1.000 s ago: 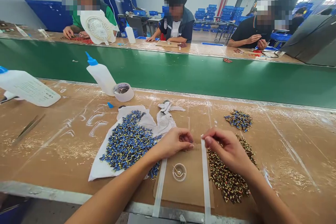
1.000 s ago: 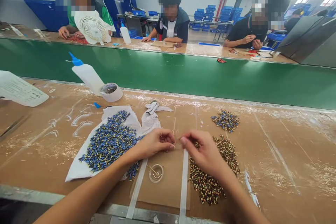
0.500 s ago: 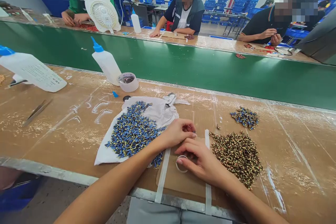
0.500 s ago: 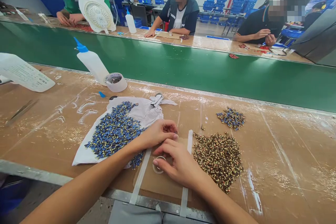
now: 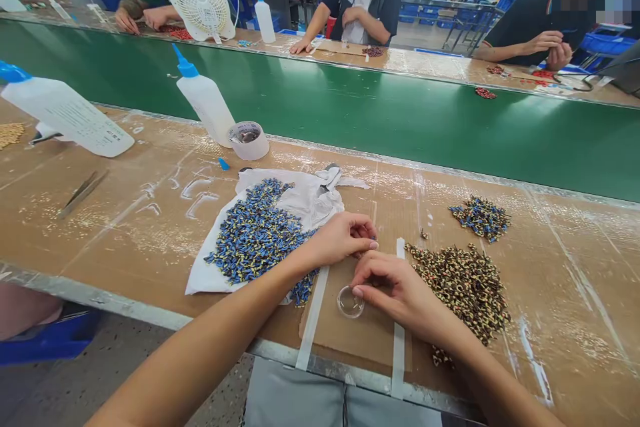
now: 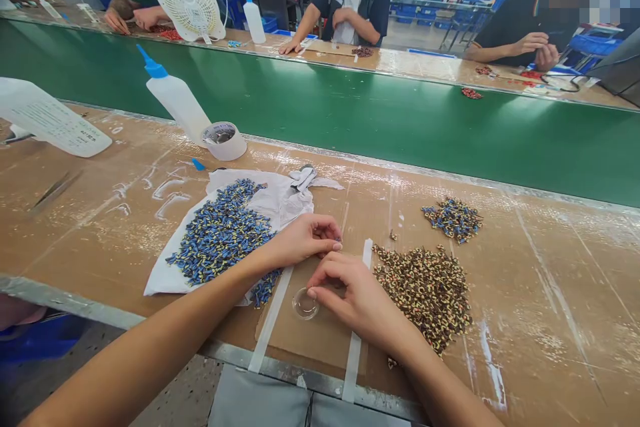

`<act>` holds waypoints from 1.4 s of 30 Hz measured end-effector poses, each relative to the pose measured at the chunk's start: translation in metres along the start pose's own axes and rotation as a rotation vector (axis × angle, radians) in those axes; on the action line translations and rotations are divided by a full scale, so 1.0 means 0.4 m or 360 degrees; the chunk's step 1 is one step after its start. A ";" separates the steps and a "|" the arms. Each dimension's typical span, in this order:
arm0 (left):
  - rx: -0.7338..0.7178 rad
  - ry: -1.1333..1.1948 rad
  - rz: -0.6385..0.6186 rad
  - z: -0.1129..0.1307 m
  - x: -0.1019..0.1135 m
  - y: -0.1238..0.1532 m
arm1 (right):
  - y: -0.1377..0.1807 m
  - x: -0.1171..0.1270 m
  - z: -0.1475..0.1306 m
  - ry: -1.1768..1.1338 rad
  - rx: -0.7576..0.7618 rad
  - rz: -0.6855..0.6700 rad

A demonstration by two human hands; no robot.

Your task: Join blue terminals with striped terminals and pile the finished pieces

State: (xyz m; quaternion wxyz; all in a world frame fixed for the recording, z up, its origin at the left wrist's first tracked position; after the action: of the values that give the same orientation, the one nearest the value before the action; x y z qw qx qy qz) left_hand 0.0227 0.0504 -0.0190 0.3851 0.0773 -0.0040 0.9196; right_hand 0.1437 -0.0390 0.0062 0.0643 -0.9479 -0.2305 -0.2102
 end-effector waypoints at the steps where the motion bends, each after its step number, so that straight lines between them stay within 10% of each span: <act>1: 0.0013 0.0005 -0.0003 0.002 -0.001 0.001 | 0.003 0.004 0.001 -0.0009 -0.0010 -0.0017; 12: -0.0013 -0.0102 0.0054 0.005 -0.020 0.010 | 0.011 0.037 -0.002 -0.0297 -0.0235 0.0120; 22: 0.0015 -0.0101 -0.0064 0.011 -0.041 0.014 | 0.039 0.127 0.034 -0.0192 -0.0215 0.1132; 42: -0.0002 -0.0145 -0.0063 0.016 -0.041 0.016 | 0.034 0.113 0.055 0.0141 -0.0255 0.1041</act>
State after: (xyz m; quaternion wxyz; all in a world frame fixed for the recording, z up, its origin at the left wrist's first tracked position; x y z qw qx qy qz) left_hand 0.0304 0.0337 -0.0147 0.4028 0.1189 -0.0204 0.9073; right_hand 0.1946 -0.0274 0.0052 0.0636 -0.9637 0.1061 -0.2367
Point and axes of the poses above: each hand's wrist, its own y-axis away from the middle knuckle, its own x-axis out of the back of the hand, z = x × y, the point moved 3 cm from there along -y, towards the middle knuckle, and after that the axes turned 2 degrees about -x, right-handed, at the moved point
